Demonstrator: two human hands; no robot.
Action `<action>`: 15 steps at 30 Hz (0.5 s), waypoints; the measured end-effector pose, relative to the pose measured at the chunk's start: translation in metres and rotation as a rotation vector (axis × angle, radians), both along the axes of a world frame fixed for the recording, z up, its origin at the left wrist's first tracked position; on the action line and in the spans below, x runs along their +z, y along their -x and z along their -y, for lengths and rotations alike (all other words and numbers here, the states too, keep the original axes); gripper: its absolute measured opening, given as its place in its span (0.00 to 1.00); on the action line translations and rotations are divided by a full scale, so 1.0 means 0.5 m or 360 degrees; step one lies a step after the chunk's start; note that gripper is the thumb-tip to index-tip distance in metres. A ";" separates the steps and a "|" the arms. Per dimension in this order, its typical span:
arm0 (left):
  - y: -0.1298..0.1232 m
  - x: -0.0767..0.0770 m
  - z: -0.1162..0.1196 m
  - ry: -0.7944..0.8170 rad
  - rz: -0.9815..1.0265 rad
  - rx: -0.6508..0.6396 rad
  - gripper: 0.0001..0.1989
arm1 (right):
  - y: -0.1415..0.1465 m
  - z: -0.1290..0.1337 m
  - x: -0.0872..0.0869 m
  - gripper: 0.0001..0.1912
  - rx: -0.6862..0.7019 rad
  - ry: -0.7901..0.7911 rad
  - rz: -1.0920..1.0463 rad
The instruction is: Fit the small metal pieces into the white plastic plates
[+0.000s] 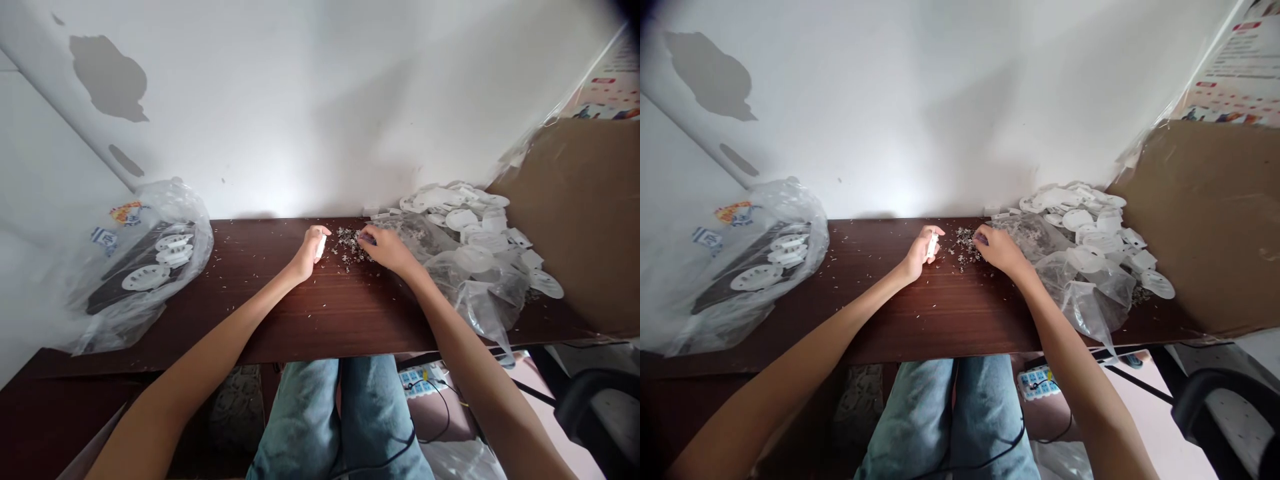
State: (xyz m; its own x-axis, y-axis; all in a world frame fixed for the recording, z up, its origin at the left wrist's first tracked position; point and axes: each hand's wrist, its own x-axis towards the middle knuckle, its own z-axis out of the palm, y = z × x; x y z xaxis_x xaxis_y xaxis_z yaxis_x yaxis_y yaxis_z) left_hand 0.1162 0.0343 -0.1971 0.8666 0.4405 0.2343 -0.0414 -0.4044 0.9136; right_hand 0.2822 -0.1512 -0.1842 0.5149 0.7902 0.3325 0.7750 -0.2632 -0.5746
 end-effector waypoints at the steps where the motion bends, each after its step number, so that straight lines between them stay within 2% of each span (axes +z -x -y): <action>1: -0.001 0.003 0.003 0.0125 0.0000 -0.0045 0.20 | 0.001 0.000 0.000 0.09 -0.0032 -0.0025 0.0002; 3: -0.003 0.006 0.007 0.0314 -0.0004 -0.0115 0.17 | 0.004 -0.001 -0.001 0.09 -0.0078 -0.0059 -0.0016; 7: -0.004 0.002 0.008 0.0388 -0.0060 -0.0050 0.10 | 0.014 -0.006 -0.004 0.08 -0.0055 -0.0154 -0.0087; 10: -0.002 -0.004 0.007 0.0427 -0.0091 0.0027 0.11 | 0.020 -0.010 -0.005 0.07 -0.0019 -0.0263 -0.0086; 15: 0.001 -0.001 0.014 0.0407 -0.0151 0.0005 0.11 | 0.027 -0.015 -0.006 0.06 -0.0017 -0.0392 -0.0116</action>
State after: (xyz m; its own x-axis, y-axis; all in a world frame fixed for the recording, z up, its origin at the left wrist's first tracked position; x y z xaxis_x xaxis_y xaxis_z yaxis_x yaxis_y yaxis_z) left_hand 0.1157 0.0271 -0.1977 0.8779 0.4777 0.0327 0.0503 -0.1600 0.9858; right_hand 0.2689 -0.1439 -0.1873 0.5527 0.6841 0.4759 0.7269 -0.1165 -0.6768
